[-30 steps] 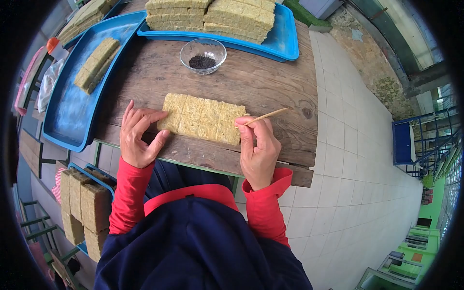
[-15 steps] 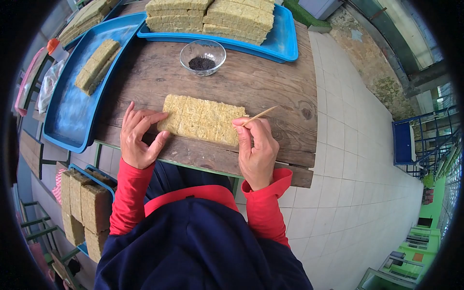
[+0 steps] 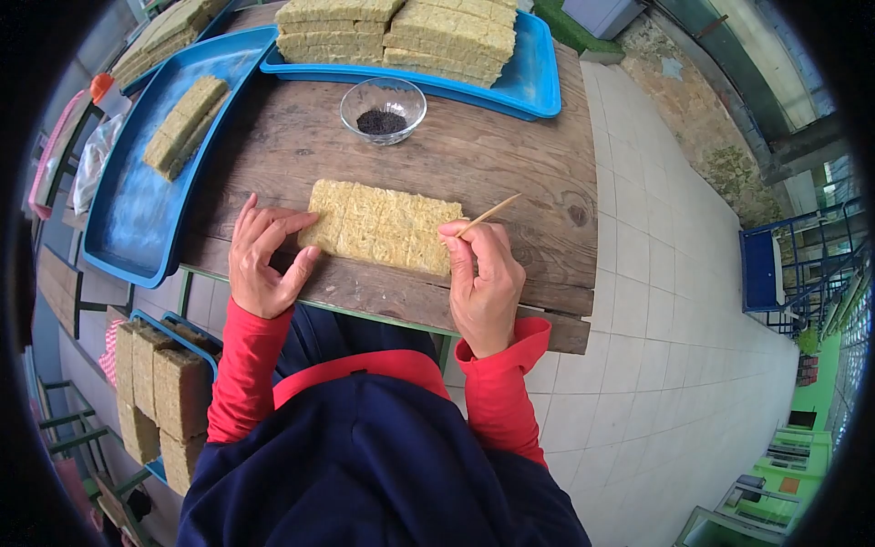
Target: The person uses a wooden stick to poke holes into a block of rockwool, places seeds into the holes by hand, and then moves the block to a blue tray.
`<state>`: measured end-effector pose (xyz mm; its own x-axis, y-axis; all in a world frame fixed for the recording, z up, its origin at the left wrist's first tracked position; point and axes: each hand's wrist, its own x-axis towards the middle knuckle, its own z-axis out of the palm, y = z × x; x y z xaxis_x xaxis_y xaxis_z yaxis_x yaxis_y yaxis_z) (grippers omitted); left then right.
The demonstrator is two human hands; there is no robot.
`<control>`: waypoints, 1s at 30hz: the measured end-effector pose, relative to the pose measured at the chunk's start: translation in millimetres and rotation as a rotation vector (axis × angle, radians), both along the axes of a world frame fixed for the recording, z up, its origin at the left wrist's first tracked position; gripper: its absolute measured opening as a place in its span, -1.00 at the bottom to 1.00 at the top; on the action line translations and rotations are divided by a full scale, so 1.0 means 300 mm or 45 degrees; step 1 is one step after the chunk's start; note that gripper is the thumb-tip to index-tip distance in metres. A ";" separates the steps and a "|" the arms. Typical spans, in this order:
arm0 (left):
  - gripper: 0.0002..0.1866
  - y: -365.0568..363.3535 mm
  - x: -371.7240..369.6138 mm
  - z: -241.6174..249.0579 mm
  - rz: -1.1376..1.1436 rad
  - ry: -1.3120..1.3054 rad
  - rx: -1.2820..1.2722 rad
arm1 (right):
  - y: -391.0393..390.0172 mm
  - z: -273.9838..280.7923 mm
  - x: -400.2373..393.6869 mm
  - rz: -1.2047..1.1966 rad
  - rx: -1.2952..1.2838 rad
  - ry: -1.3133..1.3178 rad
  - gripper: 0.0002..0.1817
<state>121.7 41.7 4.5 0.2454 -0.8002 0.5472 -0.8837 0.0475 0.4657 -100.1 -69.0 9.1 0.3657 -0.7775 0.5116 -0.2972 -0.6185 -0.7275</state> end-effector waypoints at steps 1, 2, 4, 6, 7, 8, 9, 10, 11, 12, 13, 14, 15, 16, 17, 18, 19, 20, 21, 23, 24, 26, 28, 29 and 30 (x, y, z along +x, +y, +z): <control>-0.64 0.000 0.000 0.000 0.001 -0.001 -0.002 | -0.001 -0.002 -0.001 0.002 -0.012 0.005 -0.94; -0.64 0.000 0.000 0.000 0.003 -0.002 -0.004 | -0.002 -0.004 -0.002 0.001 -0.013 0.004 -0.94; -0.64 0.000 -0.001 0.000 0.005 -0.001 -0.004 | -0.004 -0.011 -0.004 0.014 0.033 -0.044 -0.94; -0.64 -0.001 -0.002 0.001 0.006 0.000 -0.005 | -0.006 -0.026 -0.005 0.028 0.095 -0.156 -0.94; -0.64 0.000 -0.002 0.002 0.006 -0.001 -0.005 | -0.007 -0.030 -0.006 0.043 0.158 -0.266 -0.93; -0.65 0.000 -0.002 0.002 0.007 -0.003 -0.005 | -0.007 -0.031 -0.006 0.043 0.157 -0.266 -0.93; -0.65 -0.001 -0.001 0.001 0.008 -0.002 -0.005 | -0.006 -0.031 -0.008 0.039 0.178 -0.282 -0.93; -0.64 -0.001 0.000 -0.003 0.003 -0.004 -0.012 | -0.004 -0.031 -0.009 0.034 0.200 -0.299 -0.93; -0.64 -0.001 0.001 -0.004 -0.001 -0.006 -0.018 | -0.002 -0.031 -0.007 0.035 0.200 -0.299 -0.93; -0.64 0.000 0.001 -0.004 0.000 -0.006 -0.017 | 0.001 -0.029 -0.004 0.017 0.166 -0.328 -0.93; -0.64 -0.001 0.001 -0.002 -0.003 -0.010 -0.020 | 0.003 -0.027 -0.002 -0.002 0.131 -0.358 -0.94; -0.64 -0.001 0.002 -0.001 -0.007 -0.014 -0.022 | 0.004 -0.025 -0.004 -0.002 0.131 -0.358 -0.94; -0.64 -0.001 0.002 -0.002 -0.006 -0.014 -0.023 | 0.005 -0.024 -0.008 0.028 0.040 -0.331 -0.95; -0.64 -0.001 0.002 -0.004 -0.006 -0.013 -0.024 | 0.005 -0.023 -0.011 0.057 -0.050 -0.302 -0.96; -0.64 -0.001 0.002 -0.005 -0.006 -0.011 -0.024 | 0.008 -0.022 -0.011 0.057 -0.049 -0.302 -0.96; -0.64 -0.001 0.003 -0.005 -0.006 -0.011 -0.023 | 0.010 -0.021 -0.010 0.083 -0.044 -0.281 -0.97; -0.64 -0.001 0.003 -0.006 -0.008 -0.012 -0.028 | 0.011 -0.021 -0.010 0.108 -0.039 -0.261 -0.97; -0.64 -0.002 0.004 -0.006 -0.010 -0.013 -0.033 | 0.011 -0.021 -0.011 0.107 -0.039 -0.261 -0.97; -0.64 -0.002 0.003 -0.005 -0.011 -0.013 -0.033 | 0.011 -0.020 -0.011 0.111 -0.001 -0.241 -0.97; -0.64 -0.001 0.002 -0.005 -0.007 -0.006 -0.033 | 0.010 -0.018 -0.010 0.116 0.036 -0.221 -0.97; -0.64 -0.001 0.002 -0.005 -0.006 -0.007 -0.033 | 0.011 -0.014 -0.009 0.129 0.033 -0.204 -0.97; -0.64 -0.002 0.002 -0.005 -0.007 -0.007 -0.030 | 0.011 -0.012 -0.009 0.140 0.030 -0.186 -0.96; -0.64 -0.002 0.001 -0.005 -0.006 -0.005 -0.030 | 0.010 -0.013 -0.011 0.151 0.041 -0.211 -0.96; -0.64 -0.002 0.000 -0.005 -0.005 -0.002 -0.030 | 0.010 -0.014 -0.011 0.150 0.042 -0.212 -0.96; -0.64 -0.002 0.000 -0.005 -0.006 -0.003 -0.030 | 0.010 -0.016 -0.012 0.141 0.032 -0.220 -0.96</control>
<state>121.6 41.0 3.1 0.2402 -0.7882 0.5667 -0.8846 0.0627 0.4621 -103.6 -66.1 4.1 0.3583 -0.7505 0.5553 -0.0975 -0.6216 -0.7772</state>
